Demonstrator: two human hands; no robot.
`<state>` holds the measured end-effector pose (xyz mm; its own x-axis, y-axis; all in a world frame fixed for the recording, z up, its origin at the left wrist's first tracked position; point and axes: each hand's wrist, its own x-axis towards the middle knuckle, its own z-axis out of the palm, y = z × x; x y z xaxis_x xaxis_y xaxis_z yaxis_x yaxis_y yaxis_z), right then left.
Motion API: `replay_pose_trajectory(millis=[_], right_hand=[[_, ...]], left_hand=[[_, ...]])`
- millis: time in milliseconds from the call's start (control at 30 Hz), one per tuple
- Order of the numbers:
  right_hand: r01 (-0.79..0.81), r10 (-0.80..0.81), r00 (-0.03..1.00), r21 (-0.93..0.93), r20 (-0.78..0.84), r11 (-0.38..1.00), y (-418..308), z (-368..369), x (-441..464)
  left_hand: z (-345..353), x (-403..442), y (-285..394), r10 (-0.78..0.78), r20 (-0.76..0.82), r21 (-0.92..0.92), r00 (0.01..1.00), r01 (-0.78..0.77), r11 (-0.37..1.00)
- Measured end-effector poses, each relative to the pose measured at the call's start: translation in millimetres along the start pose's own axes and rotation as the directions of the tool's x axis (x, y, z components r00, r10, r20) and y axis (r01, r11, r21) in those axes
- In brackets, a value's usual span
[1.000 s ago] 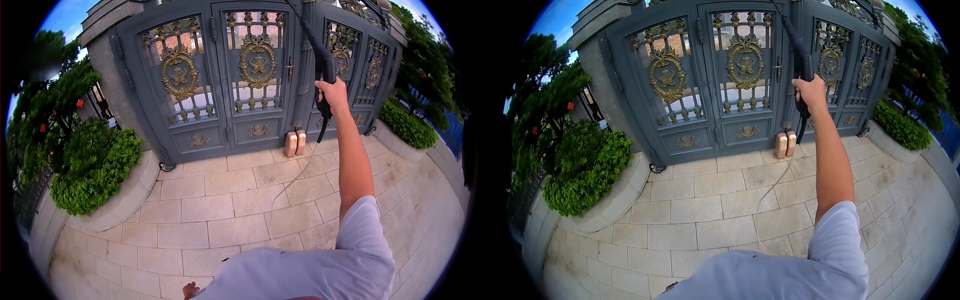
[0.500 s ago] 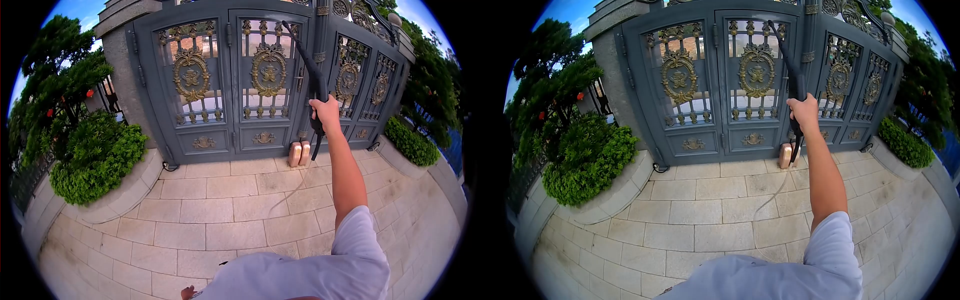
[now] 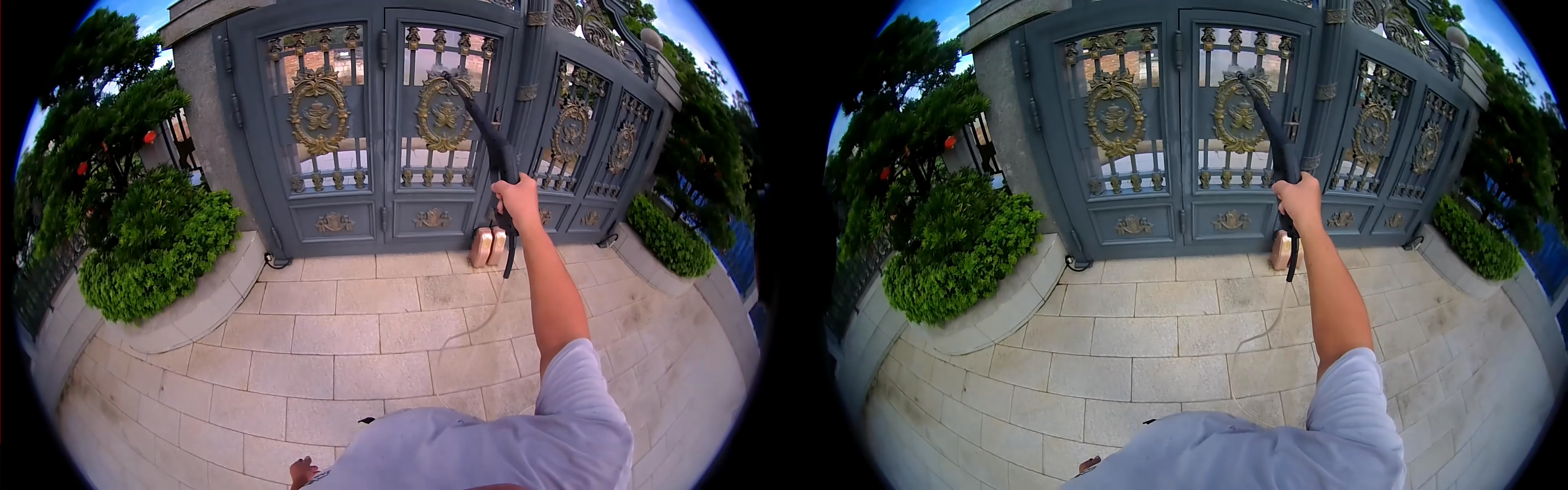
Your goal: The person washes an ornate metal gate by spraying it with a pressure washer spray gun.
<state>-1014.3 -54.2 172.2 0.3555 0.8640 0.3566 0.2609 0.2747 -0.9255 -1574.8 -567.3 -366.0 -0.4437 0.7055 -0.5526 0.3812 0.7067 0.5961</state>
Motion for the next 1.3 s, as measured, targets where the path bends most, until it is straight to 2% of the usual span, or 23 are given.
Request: replay_pose_trajectory(millis=[133, 267, 333, 433, 500, 567, 633, 667, 700, 733, 800, 833, 900, 967, 1000, 1033, 1067, 1100, 1167, 1200, 1300], right_hand=[[0.095, -0.098, 0.992, -0.038, -0.079, 0.995, -34, 5, 3], [0.117, -0.118, 0.993, 0.116, 0.001, 0.986, -45, 7, 13], [0.092, -0.096, 0.995, 0.105, 0.030, 0.990, -43, 10, 8], [0.041, -0.048, 0.996, 0.090, 0.081, 0.995, -37, 11, -7], [0.022, -0.028, 0.996, 0.068, 0.080, 0.997, -31, 13, -9], [0.029, -0.032, 0.997, 0.045, 0.066, 0.999, -32, 17, -12], [0.063, -0.067, 0.997, 0.080, 0.043, 0.995, -45, 21, -12], [0.077, -0.080, 0.996, 0.095, 0.033, 0.993, -52, 21, -11], [0.090, -0.094, 0.994, 0.073, 0.049, 0.993, -58, 21, -7], [0.088, -0.095, 0.993, 0.095, 0.068, 0.992, -60, 20, -3], [0.080, -0.094, 0.990, 0.136, 0.103, 0.987, -59, 18, 0], [0.060, -0.080, 0.989, 0.157, 0.125, 0.986, -55, 18, 1], [0.003, -0.019, 0.987, 0.102, 0.157, 0.995, -47, 19, -8], [-0.046, 0.033, 0.980, 0.063, 0.197, 0.997, -32, 17, -19], [-0.076, 0.065, 0.977, 0.048, 0.202, 0.996, -24, 16, -27], [-0.108, 0.100, 0.970, 0.023, 0.221, 0.994, -20, 14, -38], [-0.136, 0.133, 0.962, -0.002, 0.238, 0.991, -16, 12, -49], [-0.149, 0.145, 0.957, -0.005, 0.251, 0.989, -10, 12, -56], [-0.172, 0.164, 0.950, 0.010, 0.264, 0.985, -3, 15, -63], [-0.175, 0.164, 0.950, 0.015, 0.265, 0.985, -9, 18, -66], [-0.095, 0.085, 0.972, 0.033, 0.219, 0.995, -41, 25, -55]], left_hand=[[-2, 1, -2, -0.010, 0.008, 0.001, 1.000, 0.010, 1.000], [0, 10, -14, 0.000, 0.010, 0.035, 1.000, 0.000, 0.999], [3, 19, -24, 0.022, 0.008, 0.083, 1.000, -0.023, 0.996], [12, 37, -47, 0.125, 0.026, 0.265, 0.992, -0.127, 0.956], [17, 46, -55, 0.270, 0.086, 0.500, 0.959, -0.276, 0.821], [20, 48, -58, 0.390, 0.127, 0.641, 0.912, -0.376, 0.669], [16, 49, -59, 0.311, -0.010, 0.270, 0.950, -0.297, 0.916], [13, 44, -56, 0.250, -0.015, 0.176, 0.968, -0.243, 0.954], [10, 38, -52, 0.187, -0.019, 0.080, 0.982, -0.185, 0.979], [7, 32, -44, 0.125, 0.019, 0.110, 0.992, -0.127, 0.986], [-4, 5, -1, -0.020, 0.050, 0.008, 0.999, 0.019, 1.000], [-10, -10, 27, -0.100, 0.054, -0.131, 0.993, 0.107, 0.986], [-13, -17, 36, -0.153, 0.075, -0.217, 0.985, 0.166, 0.962], [-4, 8, 11, -0.077, 0.082, -0.139, 0.994, 0.088, 0.986], [3, 22, -14, 0.016, 0.076, -0.026, 0.997, -0.014, 1.000], [12, 38, -42, 0.182, 0.083, 0.193, 0.980, -0.195, 0.962], [17, 46, -55, 0.331, 0.099, 0.360, 0.939, -0.344, 0.867], [16, 45, -53, 0.288, 0.098, 0.344, 0.952, -0.304, 0.888], [16, 44, -42, 0.063, 0.079, 0.052, 0.995, -0.067, 0.996], [16, 43, -34, -0.088, 0.091, -0.118, 0.992, 0.098, 0.988], [15, 40, -16, -0.222, 0.117, -0.300, 0.968, 0.248, 0.921]])
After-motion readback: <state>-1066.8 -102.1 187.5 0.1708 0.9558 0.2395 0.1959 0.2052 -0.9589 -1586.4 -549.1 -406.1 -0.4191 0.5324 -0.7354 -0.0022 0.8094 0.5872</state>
